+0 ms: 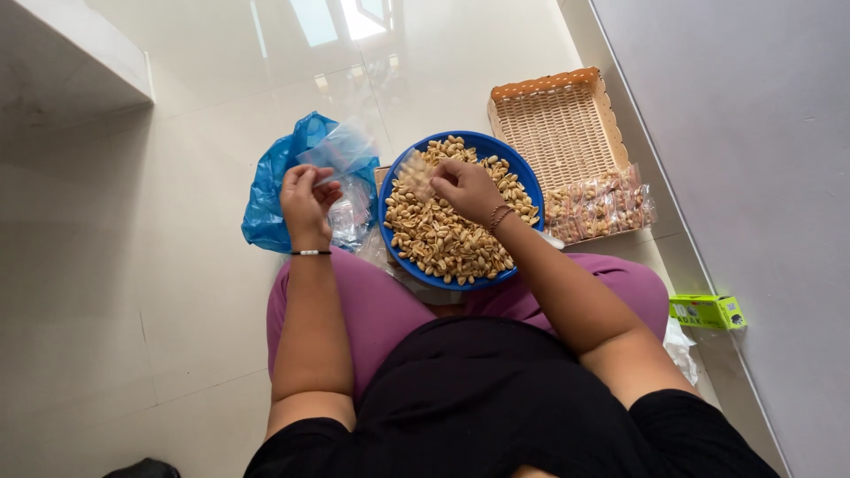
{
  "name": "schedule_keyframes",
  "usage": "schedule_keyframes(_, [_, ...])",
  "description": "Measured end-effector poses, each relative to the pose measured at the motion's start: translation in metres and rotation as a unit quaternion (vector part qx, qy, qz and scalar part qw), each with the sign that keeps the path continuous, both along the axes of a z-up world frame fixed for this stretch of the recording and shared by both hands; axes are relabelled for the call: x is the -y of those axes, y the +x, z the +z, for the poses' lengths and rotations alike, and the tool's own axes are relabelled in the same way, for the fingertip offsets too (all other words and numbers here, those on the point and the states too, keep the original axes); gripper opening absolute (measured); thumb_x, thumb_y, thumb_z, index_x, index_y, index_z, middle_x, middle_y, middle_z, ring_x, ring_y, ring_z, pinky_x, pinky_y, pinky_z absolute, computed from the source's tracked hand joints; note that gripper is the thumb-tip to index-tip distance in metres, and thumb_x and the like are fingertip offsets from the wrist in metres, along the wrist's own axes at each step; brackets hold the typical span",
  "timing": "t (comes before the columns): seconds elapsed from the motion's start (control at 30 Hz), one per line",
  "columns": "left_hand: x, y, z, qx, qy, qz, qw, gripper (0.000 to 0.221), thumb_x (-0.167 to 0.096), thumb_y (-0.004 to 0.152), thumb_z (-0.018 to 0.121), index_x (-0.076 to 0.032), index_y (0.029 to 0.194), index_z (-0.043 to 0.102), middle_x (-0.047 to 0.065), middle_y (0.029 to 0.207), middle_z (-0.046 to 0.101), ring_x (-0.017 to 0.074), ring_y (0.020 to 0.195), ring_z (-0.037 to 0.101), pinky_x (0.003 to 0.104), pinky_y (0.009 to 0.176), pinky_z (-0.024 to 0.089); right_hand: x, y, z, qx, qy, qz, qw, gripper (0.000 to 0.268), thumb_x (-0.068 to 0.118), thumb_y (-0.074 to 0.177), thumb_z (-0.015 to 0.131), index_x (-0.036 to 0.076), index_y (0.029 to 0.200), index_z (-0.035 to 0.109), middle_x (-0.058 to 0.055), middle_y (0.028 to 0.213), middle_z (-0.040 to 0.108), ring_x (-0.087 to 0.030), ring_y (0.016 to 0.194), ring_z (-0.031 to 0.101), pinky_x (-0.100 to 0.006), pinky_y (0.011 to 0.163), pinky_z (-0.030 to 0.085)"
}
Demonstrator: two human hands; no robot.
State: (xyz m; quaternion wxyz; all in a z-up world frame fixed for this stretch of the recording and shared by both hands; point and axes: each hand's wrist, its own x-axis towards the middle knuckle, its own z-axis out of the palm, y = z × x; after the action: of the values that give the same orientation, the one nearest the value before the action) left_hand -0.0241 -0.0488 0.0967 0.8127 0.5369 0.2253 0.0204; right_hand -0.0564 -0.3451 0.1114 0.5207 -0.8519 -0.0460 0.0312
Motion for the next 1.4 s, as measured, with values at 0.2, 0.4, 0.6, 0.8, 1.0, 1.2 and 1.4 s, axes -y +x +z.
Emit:
schedule_keyframes(0.2, [-0.049,0.028,-0.125,-0.086,0.115,0.017,0.989,0.004,-0.019,0.096,0.063,-0.018,0.098,0.061,0.009,0.084,0.072,0.0245,0.061,0.075,0.043,0.055,0.068,0.037,0.002,-0.012,-0.052,0.189,-0.024,0.98,0.009,0.013,0.096,0.068,0.005,0.094,0.071,-0.01,0.08,0.07,-0.019,0.076,0.073,-0.031,0.068,0.062])
schedule_keyframes(0.4, [0.012,-0.003,-0.047,0.1,0.582,0.007,0.807,0.085,-0.028,0.09,0.087,-0.015,0.158,0.038,0.036,0.153,0.034,0.055,0.142,0.038,0.066,0.112,0.037,0.07,-0.015,0.028,-0.036,0.205,-0.004,0.978,0.01,0.009,0.094,0.073,0.0,0.093,0.069,-0.013,0.076,0.07,-0.018,0.071,0.071,-0.03,0.066,0.061])
schedule_keyframes(0.6, [0.144,-0.044,0.034,0.145,0.046,-0.35,0.924,0.073,-0.007,0.089,0.083,-0.008,0.152,0.045,0.024,0.131,0.06,0.0276,0.111,0.066,0.043,0.096,0.058,0.092,-0.039,0.051,-0.055,0.198,0.05,0.977,0.013,0.005,0.088,0.079,0.0,0.095,0.07,-0.014,0.074,0.071,-0.019,0.07,0.072,-0.031,0.065,0.06])
schedule_keyframes(0.8, [0.177,-0.04,0.011,0.089,0.022,-0.371,0.924,0.029,-0.008,0.087,0.083,-0.007,0.115,0.072,0.016,0.095,0.073,0.0261,0.075,0.077,0.036,0.064,0.067,0.106,-0.069,0.067,-0.09,0.214,-0.012,0.973,0.018,0.011,0.096,0.071,0.001,0.11,0.074,-0.012,0.083,0.073,-0.015,0.076,0.07,-0.029,0.069,0.062])
schedule_keyframes(1.0, [0.199,-0.051,0.018,0.14,0.117,-0.334,0.925,0.049,-0.01,0.083,0.087,-0.014,0.127,0.067,0.01,0.097,0.075,0.0154,0.079,0.073,0.026,0.063,0.064,0.121,-0.074,0.036,-0.039,0.151,-0.032,0.987,0.011,0.012,0.097,0.072,0.003,0.101,0.076,-0.009,0.068,0.067,-0.013,0.064,0.066,-0.026,0.059,0.057])
schedule_keyframes(1.2, [0.214,-0.085,0.062,0.208,0.271,-0.31,0.887,0.036,-0.03,0.079,0.091,-0.015,0.106,0.074,0.007,0.088,0.076,0.02,0.08,0.075,0.029,0.073,0.06,0.111,-0.08,0.052,0.056,0.022,-0.078,0.995,0.014,0.019,0.093,0.077,0.009,0.084,0.076,-0.007,0.063,0.06,-0.017,0.061,0.061,-0.029,0.056,0.051])
schedule_keyframes(1.4, [0.223,-0.081,0.053,0.139,0.033,-0.384,0.912,0.037,-0.003,0.078,0.089,-0.005,0.108,0.068,0.01,0.093,0.075,0.0113,0.08,0.074,0.024,0.073,0.062,0.114,-0.079,0.036,0.029,0.106,-0.067,0.992,0.02,0.02,0.101,0.069,0.009,0.085,0.074,-0.003,0.064,0.063,-0.01,0.063,0.06,-0.026,0.057,0.05])
